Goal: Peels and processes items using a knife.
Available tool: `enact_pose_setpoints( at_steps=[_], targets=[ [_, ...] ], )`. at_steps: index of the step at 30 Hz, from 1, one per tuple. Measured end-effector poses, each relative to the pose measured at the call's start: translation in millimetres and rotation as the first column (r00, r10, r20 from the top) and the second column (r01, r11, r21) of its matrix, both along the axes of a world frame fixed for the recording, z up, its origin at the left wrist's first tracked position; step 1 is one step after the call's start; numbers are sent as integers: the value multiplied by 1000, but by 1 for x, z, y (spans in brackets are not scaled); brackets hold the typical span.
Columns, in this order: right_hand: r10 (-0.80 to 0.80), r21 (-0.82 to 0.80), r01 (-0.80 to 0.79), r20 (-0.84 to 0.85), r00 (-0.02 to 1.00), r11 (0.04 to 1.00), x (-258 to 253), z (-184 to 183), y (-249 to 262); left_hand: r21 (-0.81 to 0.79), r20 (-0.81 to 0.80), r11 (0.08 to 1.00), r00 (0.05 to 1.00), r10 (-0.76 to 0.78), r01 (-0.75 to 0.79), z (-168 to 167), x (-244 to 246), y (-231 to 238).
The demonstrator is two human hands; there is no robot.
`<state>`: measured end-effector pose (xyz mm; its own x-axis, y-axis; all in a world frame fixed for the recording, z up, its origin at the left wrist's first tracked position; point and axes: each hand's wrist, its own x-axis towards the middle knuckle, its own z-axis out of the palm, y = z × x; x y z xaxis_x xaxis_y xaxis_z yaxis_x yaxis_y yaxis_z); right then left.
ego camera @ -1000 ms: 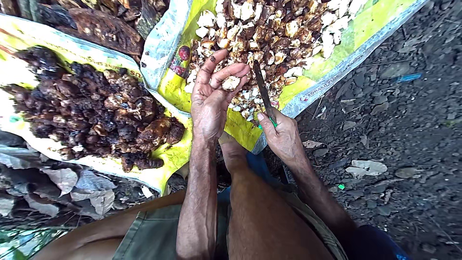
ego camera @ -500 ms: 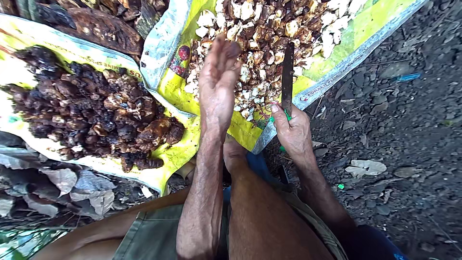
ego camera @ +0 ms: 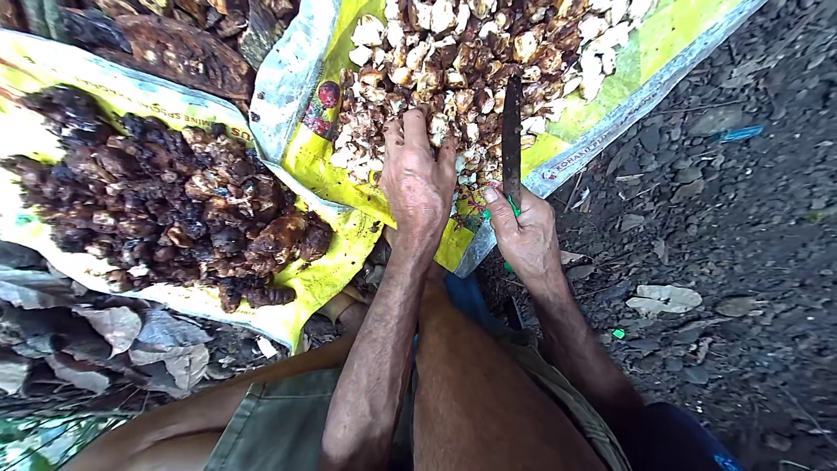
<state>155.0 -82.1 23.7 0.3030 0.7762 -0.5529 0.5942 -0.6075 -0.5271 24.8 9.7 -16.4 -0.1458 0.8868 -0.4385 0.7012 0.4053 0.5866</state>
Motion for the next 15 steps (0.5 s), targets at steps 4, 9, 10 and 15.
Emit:
enact_pose_setpoints(
  at_steps=[4, 9, 10, 15],
  targets=[
    [10, 1, -10, 4, 1000, 1000, 3, -2, -3, 86, 139, 996, 990, 1, -14, -7, -5, -4],
    [62, -90, -60, 14, 998, 994, -1, -3, 2, -96, 556, 991, 821, 134, -97, -3, -32, 4],
    [85, -97, -83, 14, 996, 992, -2, -4, 2, -117, 632, 987, 759, 158, -108, -3, -37, 5],
    [142, -88, -146, -45, 989, 985, -8, -6, -2, -273, 896, 953, 326, 303, -134, 3, -48, 1]
  ],
)
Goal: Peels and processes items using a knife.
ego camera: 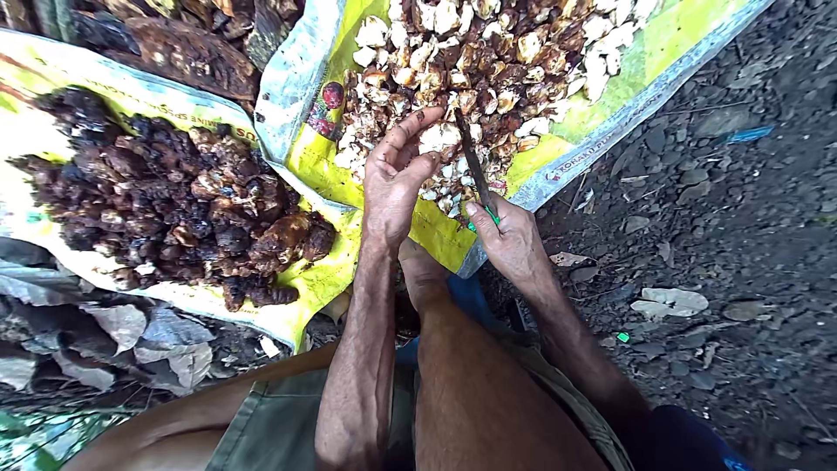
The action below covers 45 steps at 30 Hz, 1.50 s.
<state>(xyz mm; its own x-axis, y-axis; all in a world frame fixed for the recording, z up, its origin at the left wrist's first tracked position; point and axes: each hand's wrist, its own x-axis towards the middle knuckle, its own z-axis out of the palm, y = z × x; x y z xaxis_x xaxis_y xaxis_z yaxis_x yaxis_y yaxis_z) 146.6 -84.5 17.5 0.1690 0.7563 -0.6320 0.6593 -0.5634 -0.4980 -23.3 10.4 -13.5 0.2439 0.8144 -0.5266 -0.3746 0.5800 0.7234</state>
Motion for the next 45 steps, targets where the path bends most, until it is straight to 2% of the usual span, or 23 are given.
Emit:
enact_pose_setpoints(
  at_steps=[4, 8, 11, 14, 17, 21, 23, 29, 36, 41, 45],
  targets=[
    [3, -10, -4, -25, 1000, 1000, -4, 1, -1, -111, 198, 989, 974, 113, -92, 7, 1, -3],
    [50, 6, -50, -24, 998, 999, -6, 2, 0, -118, 321, 990, 940, 111, -77, 0, 1, -4],
    [52, 43, -51, -19, 998, 998, -8, 4, -2, -112, 292, 989, 949, 122, -93, -1, 1, -4],
    [-38, 45, 40, -39, 999, 998, -6, 6, 0, -131, 275, 980, 945, 179, -147, 0, -3, -6],
    [-84, 37, 85, -26, 996, 996, -1, 5, 2, -102, 146, 984, 976, 160, -146, -1, -8, -8],
    [-37, 30, 37, -6, 999, 999, 0, 4, 0, -13, -40, 996, 995, 87, -88, -3, -12, -12],
    [-18, 17, 18, -11, 1000, 1000, -2, 4, -3, -13, -66, 998, 996, 64, -65, -2, -11, -13],
    [29, 5, -29, -23, 999, 1000, -5, 7, -8, -102, 59, 994, 998, 37, -31, 5, -6, -12],
    [46, 20, -44, -76, 996, 999, -13, 10, -16, -14, 66, 999, 997, 32, -31, 1, -1, -11],
    [48, 17, -47, -75, 996, 999, -13, 6, -17, 1, 179, 996, 980, 82, -84, 1, 1, -12],
    [50, 23, -49, -70, 996, 999, -11, 4, -19, -40, 176, 986, 971, 165, -160, 1, 1, -10]
  ],
)
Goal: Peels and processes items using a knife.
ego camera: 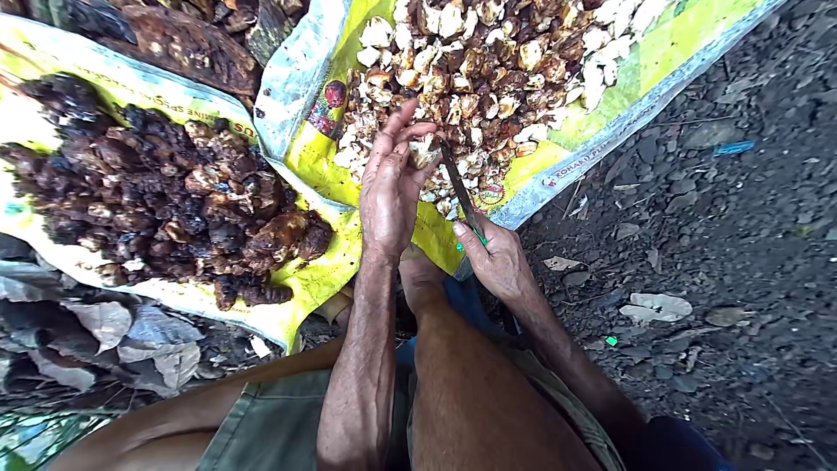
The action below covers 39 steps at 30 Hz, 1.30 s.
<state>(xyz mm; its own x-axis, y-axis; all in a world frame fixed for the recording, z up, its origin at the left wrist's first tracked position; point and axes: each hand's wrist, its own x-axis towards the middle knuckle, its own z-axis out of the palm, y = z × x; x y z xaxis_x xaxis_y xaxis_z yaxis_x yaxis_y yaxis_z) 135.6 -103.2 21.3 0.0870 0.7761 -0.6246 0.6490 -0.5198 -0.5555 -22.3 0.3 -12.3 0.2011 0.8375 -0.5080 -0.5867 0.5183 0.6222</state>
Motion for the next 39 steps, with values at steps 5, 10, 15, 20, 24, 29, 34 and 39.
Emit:
enact_pose_setpoints(
  at_steps=[5, 10, 15, 20, 24, 29, 34, 39],
  targets=[
    [0, -7, 0, -3, 1000, 1000, 1, -1, -1, -74, 74, 997, 997, 6, -1, -1, -4, 1],
    [27, 16, -27, 37, 999, 999, -1, 2, -1, -80, 57, 997, 998, 14, -10, 4, -2, -4],
    [76, 29, -79, 97, 992, 996, -1, 2, -3, -194, 34, 973, 990, 138, -129, 6, 3, 2],
    [80, -5, -79, 110, 991, 997, 0, 3, -2, -191, 50, 976, 992, 118, -107, 6, 0, 3],
    [104, -17, -103, 128, 986, 995, 0, 2, -3, -163, -44, 983, 996, 75, -81, 2, 1, 5],
    [125, -35, -121, 139, 982, 992, 0, 2, -4, -129, -91, 990, 995, 38, -50, 5, 3, 6],
    [129, -28, -126, 151, 980, 992, 0, 3, -4, -103, -83, 995, 997, 11, -20, 3, 2, 4],
    [132, -52, -126, 151, 980, 991, 2, 1, -2, -49, -87, 997, 994, -65, 60, 2, 1, 2]
  ],
)
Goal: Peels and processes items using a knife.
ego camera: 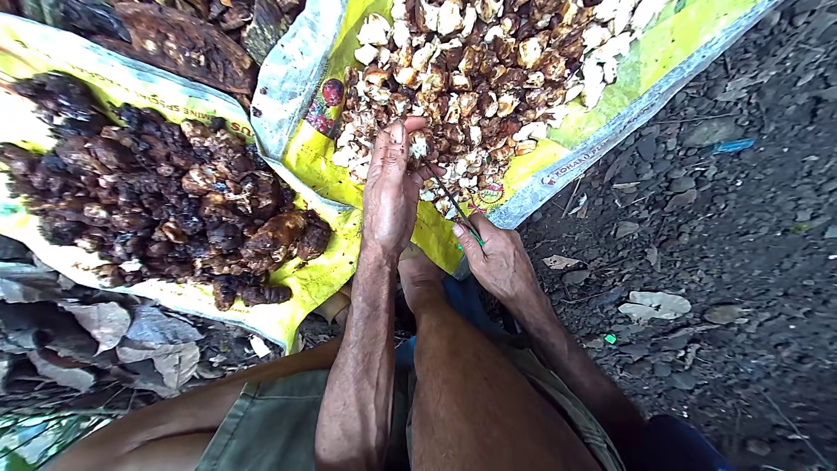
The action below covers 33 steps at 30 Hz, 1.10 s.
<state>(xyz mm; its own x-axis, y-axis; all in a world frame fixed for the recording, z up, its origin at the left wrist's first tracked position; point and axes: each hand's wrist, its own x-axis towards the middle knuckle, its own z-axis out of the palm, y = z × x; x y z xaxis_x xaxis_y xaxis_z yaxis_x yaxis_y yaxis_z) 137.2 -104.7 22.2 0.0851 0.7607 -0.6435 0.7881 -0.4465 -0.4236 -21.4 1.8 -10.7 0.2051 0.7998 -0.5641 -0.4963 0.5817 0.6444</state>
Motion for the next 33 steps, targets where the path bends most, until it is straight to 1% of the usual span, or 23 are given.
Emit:
enact_pose_setpoints(
  at_steps=[6, 10, 13, 14, 16, 18, 21, 23, 25, 29, 33],
  targets=[
    [-9, -15, 9, -11, 1000, 1000, -1, 1, 1, 68, -41, 997, 998, -43, 46, 2, -1, -2],
    [-9, 19, 10, -21, 1000, 1000, -3, 6, 0, 101, -49, 993, 997, -59, 63, 3, -1, -5],
    [-12, 40, 13, -18, 1000, 999, -5, 5, 0, 95, -85, 989, 990, -109, 117, 23, -5, -15],
    [-12, 42, 13, -18, 1000, 999, -5, 4, -1, 94, -83, 990, 991, -101, 109, 23, -5, -16],
    [-10, 38, 10, -19, 1000, 999, -5, 2, -1, 97, -42, 994, 998, -35, 39, 6, 1, -10],
    [-12, 19, 12, -15, 1000, 1000, -5, 1, 0, 100, -50, 994, 998, -32, 37, 0, 2, -8],
    [-9, -21, 9, -6, 1000, 1000, -5, 1, 0, 113, -127, 988, 988, -91, 106, 4, 0, -9],
    [-4, -18, 4, -12, 1000, 1000, -5, 0, 0, 101, -240, 972, 953, -185, 214, 25, -6, -16],
    [-3, -29, 2, -35, 999, 1000, -6, -2, 0, 95, -314, 958, 922, -228, 269, 36, -9, -20],
    [-39, -57, 34, -84, 996, 998, -9, -4, -2, 101, -304, 959, 926, -225, 266, 40, -8, -22],
    [-43, -59, 37, -110, 993, 998, -9, -7, -3, 112, -332, 956, 917, -222, 272, 36, -5, -22]
  ],
)
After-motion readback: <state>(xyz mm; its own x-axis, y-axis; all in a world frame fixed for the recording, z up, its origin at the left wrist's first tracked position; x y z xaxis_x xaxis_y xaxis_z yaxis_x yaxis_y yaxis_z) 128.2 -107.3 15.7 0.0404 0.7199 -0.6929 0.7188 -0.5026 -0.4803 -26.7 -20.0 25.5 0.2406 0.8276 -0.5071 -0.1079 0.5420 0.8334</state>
